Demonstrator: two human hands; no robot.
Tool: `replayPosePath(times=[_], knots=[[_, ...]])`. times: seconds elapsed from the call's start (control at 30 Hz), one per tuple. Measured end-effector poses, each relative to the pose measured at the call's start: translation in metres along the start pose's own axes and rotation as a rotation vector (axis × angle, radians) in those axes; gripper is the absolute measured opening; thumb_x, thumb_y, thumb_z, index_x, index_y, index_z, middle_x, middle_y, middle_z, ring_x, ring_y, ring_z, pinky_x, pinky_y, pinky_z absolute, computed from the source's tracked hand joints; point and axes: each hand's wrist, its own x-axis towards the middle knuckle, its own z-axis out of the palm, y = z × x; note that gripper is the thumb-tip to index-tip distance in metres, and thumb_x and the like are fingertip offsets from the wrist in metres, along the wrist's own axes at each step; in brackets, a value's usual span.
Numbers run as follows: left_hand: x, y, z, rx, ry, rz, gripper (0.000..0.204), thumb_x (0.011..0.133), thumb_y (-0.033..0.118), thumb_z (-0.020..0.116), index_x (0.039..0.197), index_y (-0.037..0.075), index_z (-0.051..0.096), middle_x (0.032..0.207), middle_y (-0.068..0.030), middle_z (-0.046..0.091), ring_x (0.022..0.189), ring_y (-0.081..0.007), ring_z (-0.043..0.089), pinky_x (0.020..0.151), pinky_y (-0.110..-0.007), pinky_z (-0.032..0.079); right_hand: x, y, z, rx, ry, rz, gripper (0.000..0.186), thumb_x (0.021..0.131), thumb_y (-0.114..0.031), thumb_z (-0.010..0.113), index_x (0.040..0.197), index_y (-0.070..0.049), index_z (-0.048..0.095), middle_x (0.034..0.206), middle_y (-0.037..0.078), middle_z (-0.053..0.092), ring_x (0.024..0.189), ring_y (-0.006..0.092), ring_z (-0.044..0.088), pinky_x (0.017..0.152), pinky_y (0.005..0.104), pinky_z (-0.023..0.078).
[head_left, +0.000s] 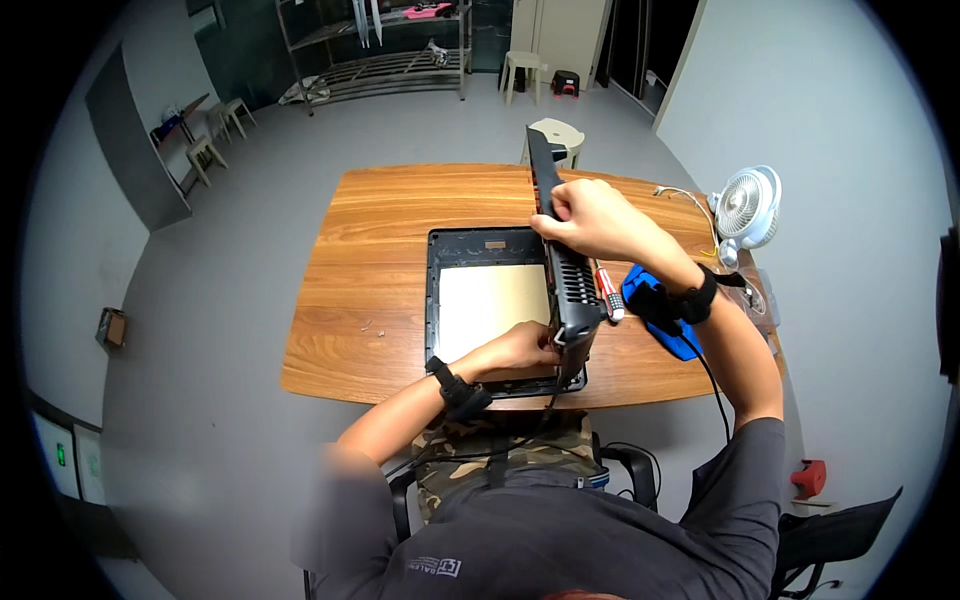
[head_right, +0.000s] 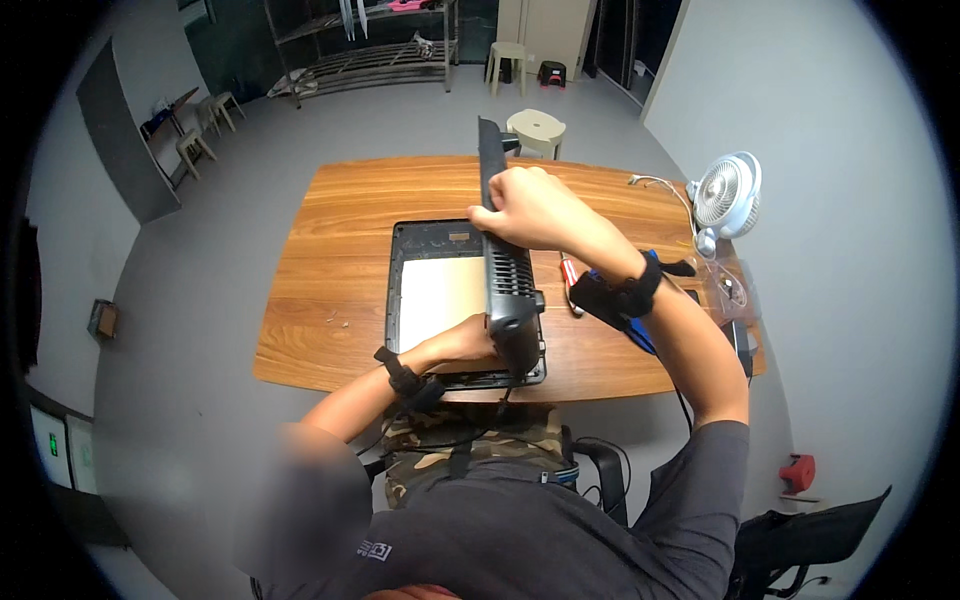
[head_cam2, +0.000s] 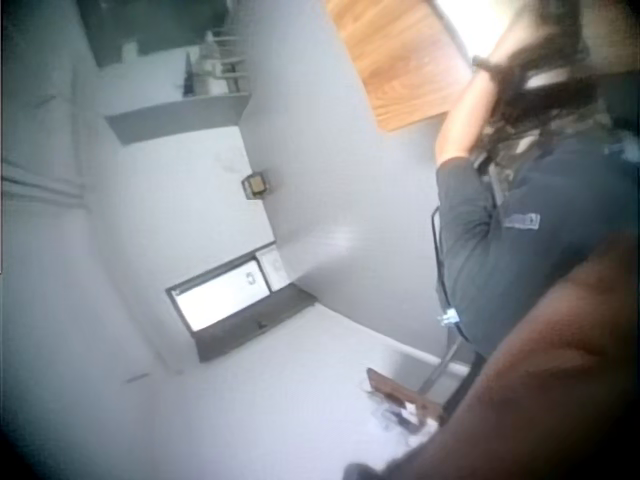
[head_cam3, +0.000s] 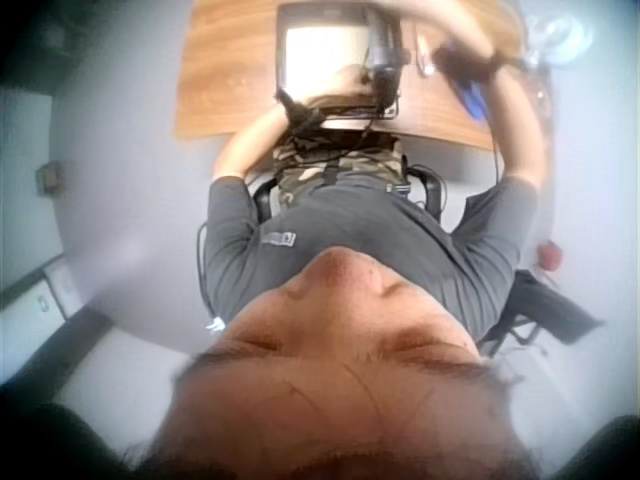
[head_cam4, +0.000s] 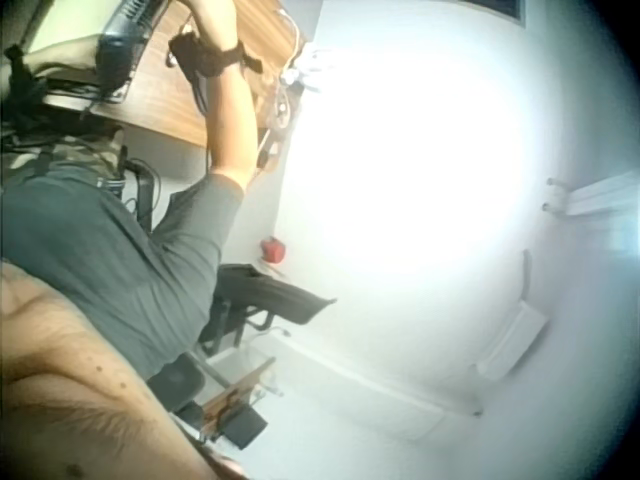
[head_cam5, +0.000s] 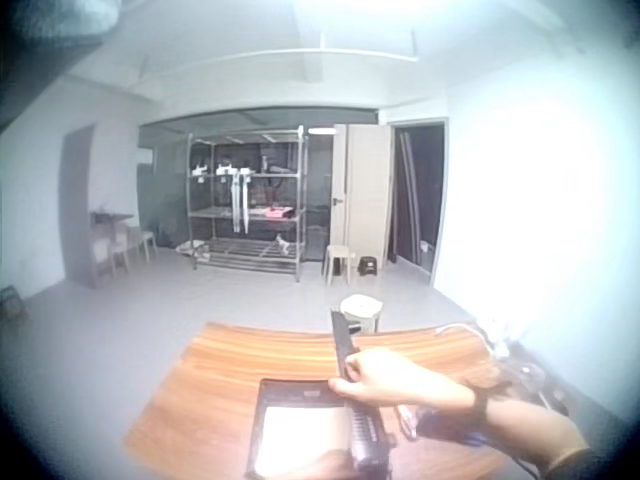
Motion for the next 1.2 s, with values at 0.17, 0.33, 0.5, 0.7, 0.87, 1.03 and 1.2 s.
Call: replayPosePath(times=[0.17,0.33,0.5,0.7,0.87,1.03,1.2], knots=[[-0.009,-0.028,-0.023,0.093,-0.043,0.063,0.022,0.086,0.013,0.071,0.098,-0.006,0.072,0.082,-0.0167,0.074,0.077,-0.0259,0.072,0.074,-0.037,0.055,0.015,-0.018,0.021,-0.018,0.087,-0.068,0.047,0.081,-0.037,0.072,0.06,0.001,0.053,0.054,0.017,0.056,0.052,0.0308,0.06,0.057,0.0413,0.05],[-0.03,0.062,-0.081,-0.048,0.086,-0.047,0.031,0.097,0.019,0.06,0.117,-0.003,0.068,0.105,-0.0128,0.074,0.097,-0.0221,0.068,0.092,-0.038,0.052,0.022,-0.032,0.035,-0.103,0.092,-0.086,0.04,0.08,-0.037,0.07,0.074,0.003,0.071,0.069,0.024,0.068,0.069,0.0399,0.071,0.069,0.0454,0.058],[-0.061,0.122,-0.102,-0.507,0.227,-0.295,0.068,0.11,0.056,0.025,0.151,0.004,0.042,0.135,-0.0074,0.059,0.12,-0.0166,0.057,0.104,-0.04,0.047,0.034,-0.05,0.054,-0.08,0.101,-0.142,0.04,0.079,-0.032,0.07,0.083,0.007,0.075,0.073,0.029,0.068,0.072,0.0435,0.071,0.073,0.0471,0.06],[-0.094,0.125,-0.109,-0.828,0.241,-0.182,0.073,0.11,0.056,0.022,0.155,0.0,0.033,0.145,-0.0146,0.054,0.129,-0.0212,0.056,0.111,-0.039,0.047,0.041,-0.06,0.074,-0.127,0.133,-0.226,0.044,0.081,-0.034,0.074,0.081,0.01,0.073,0.077,0.027,0.071,0.074,0.0415,0.073,0.07,0.0456,0.061],[-0.109,0.126,-0.119,-0.73,0.227,-0.13,0.071,0.109,0.056,0.029,0.151,0.001,0.039,0.142,-0.0134,0.058,0.124,-0.019,0.059,0.107,-0.037,0.048,0.056,-0.055,0.103,-0.017,0.016,-0.182,0.042,0.086,-0.036,0.071,0.084,0.005,0.074,0.079,0.028,0.071,0.079,0.0433,0.073,0.072,0.0476,0.061],[-0.123,0.102,-0.128,-0.736,0.335,-0.249,0.053,0.108,0.041,0.044,0.144,0.002,0.051,0.13,-0.0094,0.066,0.115,-0.0159,0.064,0.1,-0.033,0.051,0.052,-0.004,0.101,0.07,0.078,-0.078,0.043,0.092,-0.041,0.066,0.084,0.001,0.073,0.076,0.024,0.071,0.077,0.0401,0.072,0.071,0.0486,0.058],[-0.124,0.095,-0.121,-0.707,0.404,-0.287,0.046,0.102,0.032,0.061,0.135,0.001,0.056,0.117,-0.0024,0.068,0.101,-0.0093,0.064,0.09,-0.027,0.052,0.013,0.088,0.116,0.136,-0.038,0.124,0.043,0.093,-0.04,0.068,0.076,0.0,0.063,0.065,0.017,0.067,0.064,0.0301,0.07,0.063,0.0429,0.054]])
